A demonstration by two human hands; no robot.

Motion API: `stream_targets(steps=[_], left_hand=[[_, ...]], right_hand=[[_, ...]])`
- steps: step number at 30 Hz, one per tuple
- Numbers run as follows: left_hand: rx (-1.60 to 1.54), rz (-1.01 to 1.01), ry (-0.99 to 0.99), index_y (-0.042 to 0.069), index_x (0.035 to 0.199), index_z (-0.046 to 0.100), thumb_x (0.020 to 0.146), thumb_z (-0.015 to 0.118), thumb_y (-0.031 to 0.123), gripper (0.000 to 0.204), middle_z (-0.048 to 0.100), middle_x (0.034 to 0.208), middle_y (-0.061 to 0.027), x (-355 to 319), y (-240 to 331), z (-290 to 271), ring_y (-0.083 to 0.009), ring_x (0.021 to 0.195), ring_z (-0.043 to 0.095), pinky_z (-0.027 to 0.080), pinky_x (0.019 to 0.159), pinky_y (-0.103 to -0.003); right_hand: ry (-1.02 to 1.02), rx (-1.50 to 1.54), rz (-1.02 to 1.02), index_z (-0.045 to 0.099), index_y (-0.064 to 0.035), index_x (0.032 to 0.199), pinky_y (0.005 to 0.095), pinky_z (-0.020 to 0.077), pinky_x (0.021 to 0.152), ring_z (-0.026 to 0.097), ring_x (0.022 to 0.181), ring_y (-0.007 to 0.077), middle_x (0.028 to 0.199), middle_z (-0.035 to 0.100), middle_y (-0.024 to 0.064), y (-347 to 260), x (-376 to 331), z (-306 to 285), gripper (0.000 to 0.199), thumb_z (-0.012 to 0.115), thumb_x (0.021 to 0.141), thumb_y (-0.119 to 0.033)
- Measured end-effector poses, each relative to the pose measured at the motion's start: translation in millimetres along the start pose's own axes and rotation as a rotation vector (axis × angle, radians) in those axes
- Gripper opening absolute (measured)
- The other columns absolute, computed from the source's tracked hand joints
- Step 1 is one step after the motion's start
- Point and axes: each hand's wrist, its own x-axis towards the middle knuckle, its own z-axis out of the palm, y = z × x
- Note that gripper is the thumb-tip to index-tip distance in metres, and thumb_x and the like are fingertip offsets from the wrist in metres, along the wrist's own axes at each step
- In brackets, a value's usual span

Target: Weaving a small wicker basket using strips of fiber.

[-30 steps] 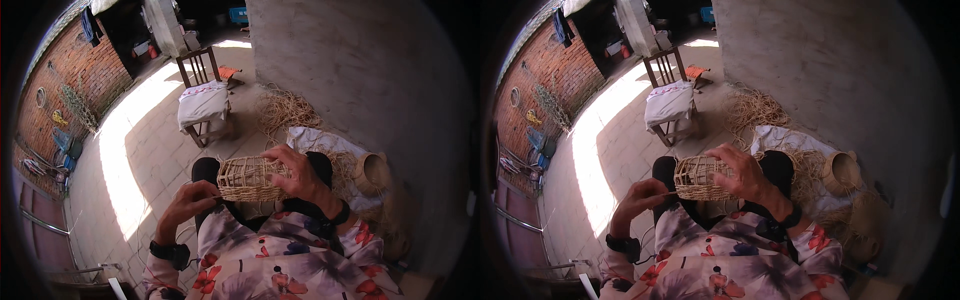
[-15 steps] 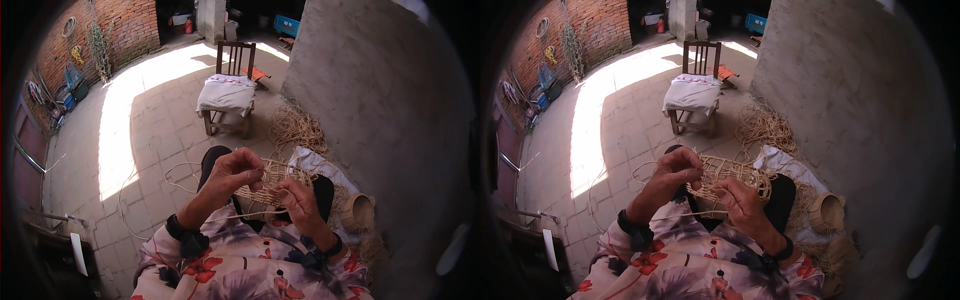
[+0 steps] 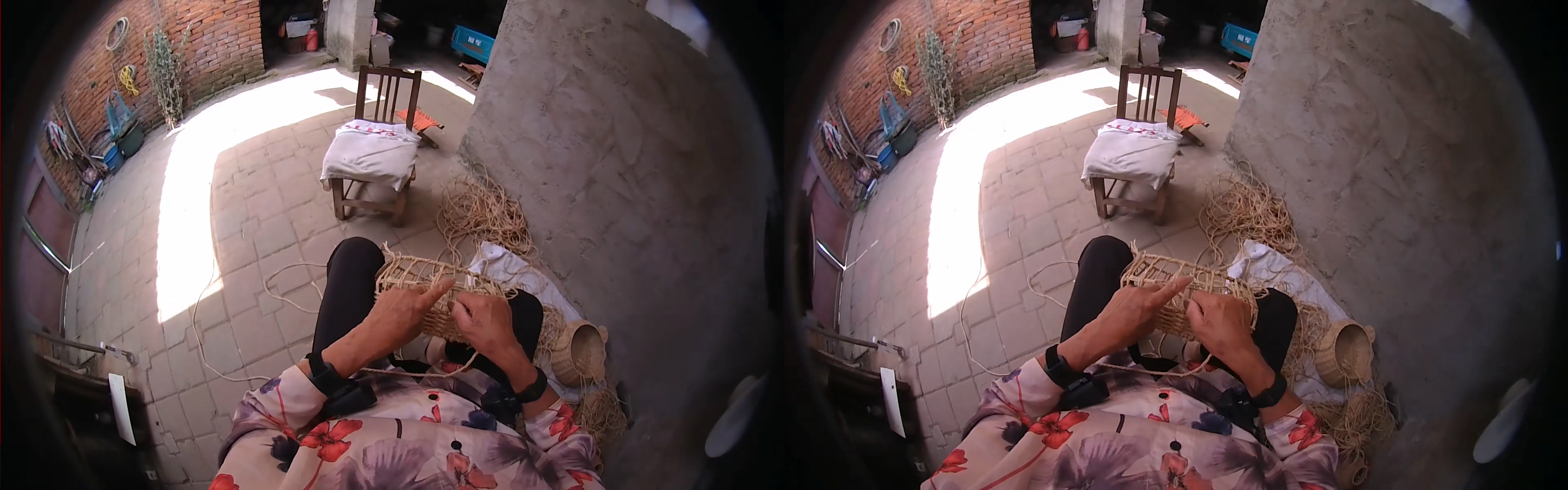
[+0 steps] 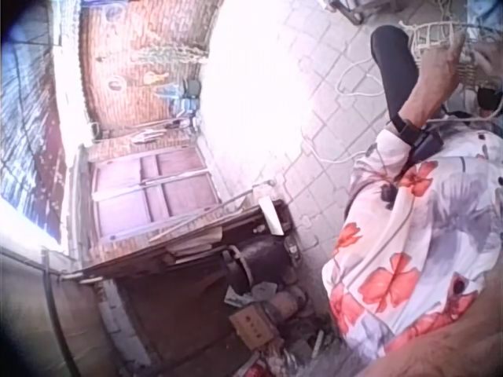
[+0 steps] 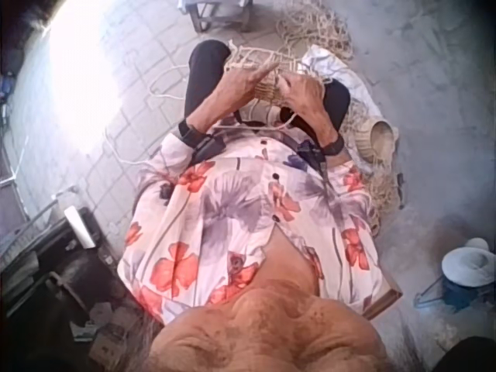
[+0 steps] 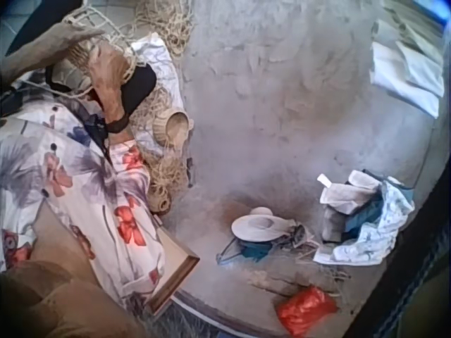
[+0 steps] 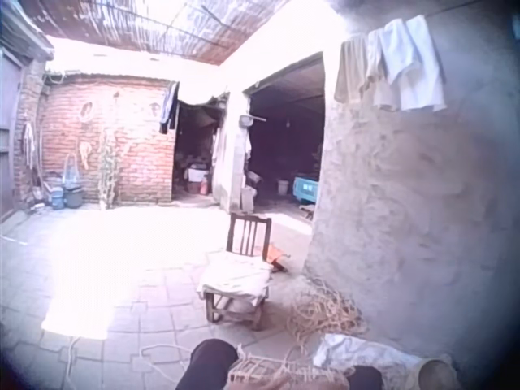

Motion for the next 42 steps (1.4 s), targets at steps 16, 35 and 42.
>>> stream_targets(steps=[16, 35, 42], left_hand=[[-0.528, -0.225, 0.284, 0.009, 0.123, 0.054, 0.078, 0.056, 0.000, 0.046, 0.059, 0.076, -0.0033, 1, 1, -23, -0.0138, 0.064, 0.059, 0.049, 0.060, -0.029], [-0.448, -0.112, 0.160, 0.011, 0.130, 0.052, 0.086, 0.052, 0.000, 0.045, 0.072, 0.089, -0.0182, -10, -23, -13, -0.0336, 0.072, 0.070, 0.056, 0.067, -0.040], [-0.327, -0.050, 0.118, 0.010, 0.140, 0.047, 0.079, 0.052, -0.004, 0.063, 0.063, 0.075, -0.0225, -1, -8, -5, -0.0425, 0.071, 0.064, 0.050, 0.065, -0.048]], right_hand=[[0.274, -0.256, -0.322, 0.065, -0.0035, 0.087, 0.0456, 0.0492, 0.062, 0.061, 0.063, 0.0351, 0.087, 0.065, 0.0151, -7, 10, -37, 0.021, 0.069, 0.085, -0.024], [0.148, 0.418, 0.084, 0.065, -0.0023, 0.092, 0.0343, 0.0511, 0.060, 0.067, 0.063, 0.0235, 0.082, 0.069, 0.0118, -36, -3, -8, 0.007, 0.067, 0.089, -0.007], [0.169, -0.061, -0.172, 0.055, -0.0029, 0.086, 0.0463, 0.0482, 0.058, 0.063, 0.065, 0.0384, 0.070, 0.060, 0.0193, -32, 13, 15, 0.007, 0.062, 0.084, -0.004]])
